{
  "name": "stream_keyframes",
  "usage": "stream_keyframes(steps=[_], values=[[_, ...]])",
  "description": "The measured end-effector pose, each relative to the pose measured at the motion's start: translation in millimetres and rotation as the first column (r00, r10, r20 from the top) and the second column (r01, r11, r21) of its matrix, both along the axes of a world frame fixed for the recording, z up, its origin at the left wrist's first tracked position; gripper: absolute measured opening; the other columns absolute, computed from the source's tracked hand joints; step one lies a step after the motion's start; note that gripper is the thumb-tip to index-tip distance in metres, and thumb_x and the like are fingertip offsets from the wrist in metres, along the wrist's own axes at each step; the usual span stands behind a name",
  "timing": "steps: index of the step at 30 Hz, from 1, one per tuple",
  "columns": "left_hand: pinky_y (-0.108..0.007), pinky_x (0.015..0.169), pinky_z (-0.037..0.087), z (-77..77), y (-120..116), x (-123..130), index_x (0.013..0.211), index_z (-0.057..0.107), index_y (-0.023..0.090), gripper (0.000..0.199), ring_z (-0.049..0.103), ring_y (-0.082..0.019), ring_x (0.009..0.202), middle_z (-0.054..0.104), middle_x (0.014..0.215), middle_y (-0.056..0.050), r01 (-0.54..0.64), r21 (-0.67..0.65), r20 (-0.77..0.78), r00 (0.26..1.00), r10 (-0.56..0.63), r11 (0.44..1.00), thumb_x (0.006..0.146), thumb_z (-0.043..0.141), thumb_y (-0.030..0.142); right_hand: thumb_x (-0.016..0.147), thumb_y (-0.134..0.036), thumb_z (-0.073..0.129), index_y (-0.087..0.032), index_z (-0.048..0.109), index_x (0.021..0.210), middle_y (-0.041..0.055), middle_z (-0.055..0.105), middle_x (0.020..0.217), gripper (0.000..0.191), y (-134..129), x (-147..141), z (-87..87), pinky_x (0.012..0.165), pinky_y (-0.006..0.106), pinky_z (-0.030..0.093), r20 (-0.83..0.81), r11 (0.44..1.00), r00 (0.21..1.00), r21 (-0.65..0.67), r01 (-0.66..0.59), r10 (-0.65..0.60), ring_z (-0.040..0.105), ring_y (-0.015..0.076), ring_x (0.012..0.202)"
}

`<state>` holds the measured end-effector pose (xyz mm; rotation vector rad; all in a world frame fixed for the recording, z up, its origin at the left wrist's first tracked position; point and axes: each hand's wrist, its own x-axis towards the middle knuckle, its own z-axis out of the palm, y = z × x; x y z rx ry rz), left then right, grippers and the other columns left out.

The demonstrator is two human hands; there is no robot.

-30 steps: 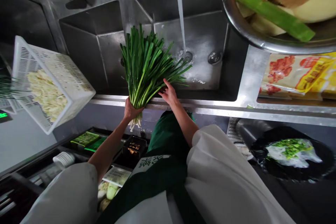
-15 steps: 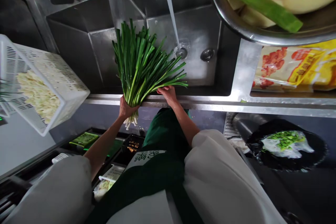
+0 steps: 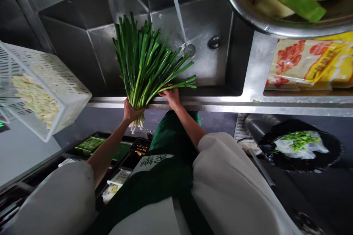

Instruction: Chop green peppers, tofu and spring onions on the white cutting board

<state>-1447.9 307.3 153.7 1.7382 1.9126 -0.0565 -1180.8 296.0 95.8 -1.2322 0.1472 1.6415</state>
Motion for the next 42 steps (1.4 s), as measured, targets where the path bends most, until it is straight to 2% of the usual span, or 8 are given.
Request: stream_keyframes(steps=[4,8,14,19,24,30,36,42], values=[[-0.057,0.118,0.042,-0.3,-0.1,-1.0,0.143,0.042,0.019,0.105,0.050,-0.037,0.133,0.051,0.131,-0.012,0.009,-0.009,0.003,1.000,-0.009,1.000,0.053,0.094,0.031,0.074,-0.041,0.083,-0.025,0.053,0.090,-0.0049,0.061,0.074,0.037,-1.3,-6.5,2.9,0.083,0.036,0.065,0.089,1.000,0.996,0.000,-0.004,0.004,0.070,0.0158,0.080],[-0.058,0.118,0.041,-0.2,0.7,-1.1,0.143,0.041,0.018,0.104,0.049,-0.035,0.132,0.051,0.132,-0.013,0.014,-0.016,0.003,1.000,-0.014,1.000,0.054,0.095,0.030,0.074,-0.048,0.083,-0.025,0.055,0.094,-0.0023,0.065,0.085,0.041,-3.6,-8.4,7.3,0.078,0.033,0.065,0.184,0.999,0.982,0.024,-0.035,0.030,0.070,0.0151,0.078],[-0.058,0.117,0.042,-0.8,0.8,-0.9,0.143,0.041,0.018,0.104,0.050,-0.035,0.131,0.051,0.129,-0.012,0.033,-0.002,0.000,0.999,-0.033,0.999,0.053,0.094,0.029,0.075,-0.044,0.085,-0.026,0.060,0.099,-0.0002,0.069,0.096,0.038,-3.8,-6.7,11.2,0.078,0.030,0.065,0.285,0.994,0.955,0.058,-0.097,0.076,0.070,0.0149,0.081],[-0.057,0.116,0.043,-0.8,0.5,-1.1,0.140,0.044,0.019,0.101,0.051,-0.036,0.129,0.052,0.126,-0.010,0.018,-0.005,0.004,1.000,-0.018,1.000,0.053,0.094,0.030,0.074,-0.040,0.088,-0.026,0.061,0.100,-0.0018,0.071,0.092,0.041,-0.7,-5.8,16.1,0.081,0.032,0.067,0.170,0.995,0.983,0.061,-0.081,0.070,0.073,0.0172,0.088],[-0.056,0.117,0.041,-0.1,1.3,0.1,0.138,0.045,0.019,0.101,0.051,-0.034,0.127,0.052,0.125,-0.009,0.003,-0.002,0.014,1.000,-0.003,1.000,0.051,0.095,0.030,0.075,-0.045,0.088,-0.027,0.062,0.105,0.0004,0.073,0.097,0.043,-8.0,-8.7,26.8,0.092,0.041,0.065,0.054,0.985,0.999,0.174,-0.015,0.006,0.074,0.0222,0.104],[-0.056,0.116,0.042,1.5,1.5,1.1,0.138,0.046,0.018,0.099,0.051,-0.035,0.129,0.053,0.125,-0.010,0.013,-0.001,0.015,1.000,-0.013,1.000,0.052,0.095,0.029,0.083,-0.047,0.079,-0.030,0.069,0.111,0.0023,0.076,0.106,0.034,-16.4,-12.7,39.5,0.100,0.042,0.062,0.166,0.980,0.985,0.185,-0.079,0.048,0.073,0.0238,0.111],[-0.055,0.117,0.041,-0.3,0.8,-2.3,0.141,0.045,0.017,0.102,0.050,-0.033,0.127,0.052,0.128,-0.012,0.015,0.000,0.034,0.999,-0.015,1.000,0.053,0.095,0.029,0.090,-0.049,0.069,-0.031,0.072,0.116,0.0034,0.080,0.103,0.031,-18.9,-13.7,51.5,0.106,0.044,0.057,0.260,0.972,0.952,0.122,-0.200,0.163,0.072,0.0267,0.118],[-0.054,0.116,0.042,-3.0,0.6,-4.9,0.140,0.045,0.017,0.103,0.050,-0.034,0.128,0.052,0.127,-0.010,0.010,-0.001,0.020,1.000,-0.010,1.000,0.051,0.096,0.028,0.087,-0.039,0.074,-0.030,0.070,0.119,0.0026,0.079,0.108,0.033,-21.4,-18.0,55.9,0.106,0.044,0.059,0.102,0.990,0.993,0.124,-0.071,0.059,0.074,0.0231,0.115]])
